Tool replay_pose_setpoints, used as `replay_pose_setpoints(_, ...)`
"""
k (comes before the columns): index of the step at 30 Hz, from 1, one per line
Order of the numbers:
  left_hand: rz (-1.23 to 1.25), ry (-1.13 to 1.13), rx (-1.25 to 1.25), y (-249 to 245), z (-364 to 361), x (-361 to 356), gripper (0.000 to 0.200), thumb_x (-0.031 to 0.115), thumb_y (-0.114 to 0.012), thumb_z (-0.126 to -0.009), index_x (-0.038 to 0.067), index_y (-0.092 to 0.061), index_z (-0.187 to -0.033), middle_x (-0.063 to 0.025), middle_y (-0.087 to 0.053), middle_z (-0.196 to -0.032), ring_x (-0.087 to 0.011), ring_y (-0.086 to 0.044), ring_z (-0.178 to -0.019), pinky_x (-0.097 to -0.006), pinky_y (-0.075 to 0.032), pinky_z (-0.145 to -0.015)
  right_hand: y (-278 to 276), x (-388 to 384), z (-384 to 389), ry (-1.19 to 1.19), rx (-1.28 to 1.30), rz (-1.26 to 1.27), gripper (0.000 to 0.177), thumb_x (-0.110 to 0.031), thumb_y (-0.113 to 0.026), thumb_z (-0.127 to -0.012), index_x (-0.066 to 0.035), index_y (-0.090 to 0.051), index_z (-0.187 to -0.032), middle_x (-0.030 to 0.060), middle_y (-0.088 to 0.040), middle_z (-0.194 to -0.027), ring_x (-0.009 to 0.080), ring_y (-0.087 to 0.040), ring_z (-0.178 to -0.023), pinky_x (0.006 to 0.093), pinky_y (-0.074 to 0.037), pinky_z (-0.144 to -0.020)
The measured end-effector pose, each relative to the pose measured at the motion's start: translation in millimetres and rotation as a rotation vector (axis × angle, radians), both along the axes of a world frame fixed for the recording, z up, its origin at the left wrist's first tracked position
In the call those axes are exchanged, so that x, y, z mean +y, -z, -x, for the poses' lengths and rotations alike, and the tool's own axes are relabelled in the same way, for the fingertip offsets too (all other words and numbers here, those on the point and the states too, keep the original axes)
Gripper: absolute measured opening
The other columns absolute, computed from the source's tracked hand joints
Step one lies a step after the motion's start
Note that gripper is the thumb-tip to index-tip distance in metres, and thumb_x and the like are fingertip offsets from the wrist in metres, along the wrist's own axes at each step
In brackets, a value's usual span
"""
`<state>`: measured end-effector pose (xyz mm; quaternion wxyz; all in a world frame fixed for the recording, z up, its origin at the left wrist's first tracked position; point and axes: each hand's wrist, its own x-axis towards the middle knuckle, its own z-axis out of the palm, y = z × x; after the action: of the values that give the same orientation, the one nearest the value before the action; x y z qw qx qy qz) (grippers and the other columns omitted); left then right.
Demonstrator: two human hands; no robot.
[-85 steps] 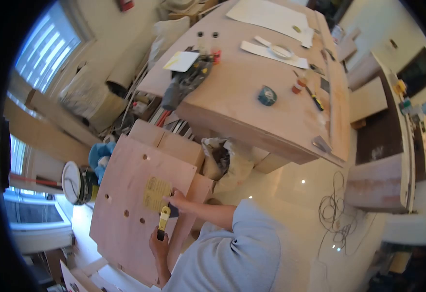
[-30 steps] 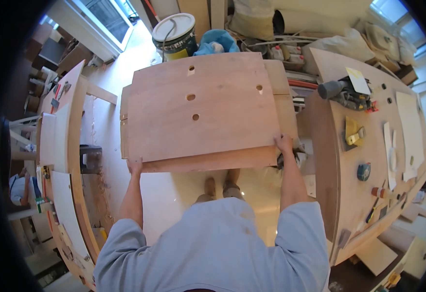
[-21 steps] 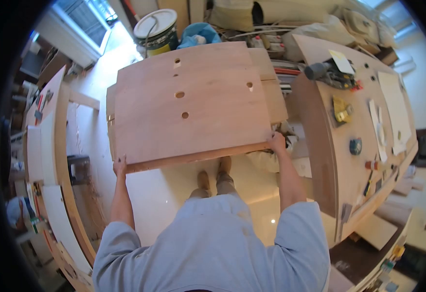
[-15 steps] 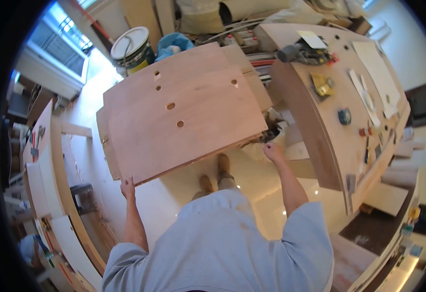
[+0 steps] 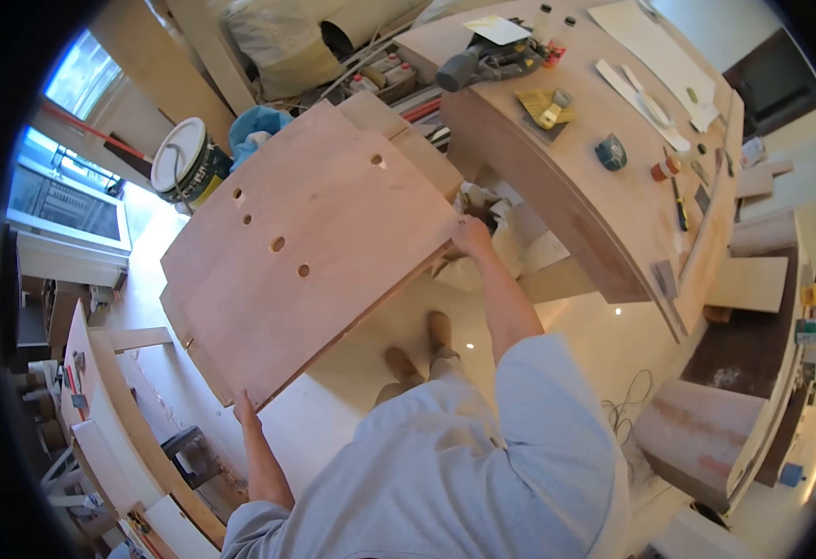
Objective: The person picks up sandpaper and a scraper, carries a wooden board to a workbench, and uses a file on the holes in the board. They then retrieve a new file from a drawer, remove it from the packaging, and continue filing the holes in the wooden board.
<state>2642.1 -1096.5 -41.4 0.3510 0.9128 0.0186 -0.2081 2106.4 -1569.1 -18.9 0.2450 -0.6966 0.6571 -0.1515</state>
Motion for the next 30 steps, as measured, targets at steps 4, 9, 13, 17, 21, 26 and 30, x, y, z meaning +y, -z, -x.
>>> replay_pose_setpoints(4, -0.080, 0.001, -0.011, -11, 4, -12, 0.066, 0.047, -0.068, -0.078, -0.006, -0.060, -0.115, -0.0209, -0.064, -0.111, -0.0317, -0.062, -0.098, -0.0414, -0.048, -0.086, 4, 30, 18, -0.169, -0.048, -0.248, 0.033, -0.031, -0.059, -0.084, 0.000, -0.065, -0.092, 0.0185, -0.067, -0.090, 0.0322, -0.065, -0.088, 0.0405, -0.050, -0.077)
replay_pose_setpoints(9, -0.165, 0.035, -0.032, -36, 26, -34, 0.068, 0.040, -0.067, -0.083, -0.006, -0.048, -0.129, -0.0185, -0.054, -0.128, -0.0291, -0.054, -0.114, -0.0384, -0.045, -0.094, 17, 72, 1, 0.098, -0.142, 0.077, 0.037, -0.030, -0.059, -0.085, 0.002, -0.060, -0.102, 0.0227, -0.064, -0.099, 0.0322, -0.063, -0.095, 0.0399, -0.049, -0.080)
replay_pose_setpoints(13, -0.102, 0.048, -0.012, -10, 8, -23, 0.067, 0.040, -0.067, -0.082, -0.002, -0.049, -0.130, -0.0193, -0.054, -0.129, -0.0307, -0.055, -0.112, -0.0401, -0.045, -0.094, 38, 9, -7, 0.061, -0.133, 0.460, 0.037, -0.026, -0.057, -0.084, 0.001, -0.054, -0.109, 0.0256, -0.061, -0.107, 0.0355, -0.059, -0.103, 0.0427, -0.047, -0.087)
replay_pose_setpoints(17, 0.155, 0.056, 0.037, 4, 1, -9, 0.068, 0.042, -0.066, -0.082, -0.005, -0.050, -0.128, -0.0179, -0.056, -0.127, -0.0291, -0.057, -0.110, -0.0391, -0.046, -0.092, -1, -16, -14, -0.012, -0.019, -0.011, 0.033, -0.024, -0.054, -0.084, 0.002, -0.058, -0.104, 0.0251, -0.063, -0.103, 0.0398, -0.059, -0.099, 0.0457, -0.047, -0.086)
replay_pose_setpoints(21, 0.142, 0.048, 0.191, -5, -7, -17, 0.073, 0.048, -0.063, -0.083, -0.009, -0.049, -0.128, -0.0182, -0.055, -0.128, -0.0274, -0.055, -0.113, -0.0381, -0.044, -0.095, 2, -2, 7, 0.068, -0.005, -0.035, 0.032, -0.026, -0.055, -0.084, 0.002, -0.060, -0.100, 0.0238, -0.065, -0.096, 0.0397, -0.061, -0.092, 0.0460, -0.049, -0.082)
replay_pose_setpoints(26, -0.175, 0.244, -0.229, 56, -64, -22, 0.081, 0.056, -0.058, -0.083, -0.010, -0.047, -0.130, -0.0223, -0.051, -0.133, -0.0310, -0.050, -0.120, -0.0384, -0.039, -0.102, 27, 66, 59, 0.140, -0.018, -0.074, 0.032, -0.028, -0.058, -0.082, 0.002, -0.061, -0.094, 0.0216, -0.066, -0.088, 0.0358, -0.064, -0.083, 0.0426, -0.050, -0.075)
replay_pose_setpoints(30, -0.321, 0.487, -0.439, 33, -90, -98, 0.076, 0.054, -0.059, -0.084, -0.006, -0.049, -0.130, -0.0191, -0.050, -0.135, -0.0317, -0.049, -0.121, -0.0382, -0.038, -0.102, -5, 122, 73, 0.224, 0.036, -0.183, 0.032, -0.028, -0.062, -0.080, 0.003, -0.060, -0.088, 0.0210, -0.066, -0.086, 0.0336, -0.065, -0.081, 0.0410, -0.051, -0.073)
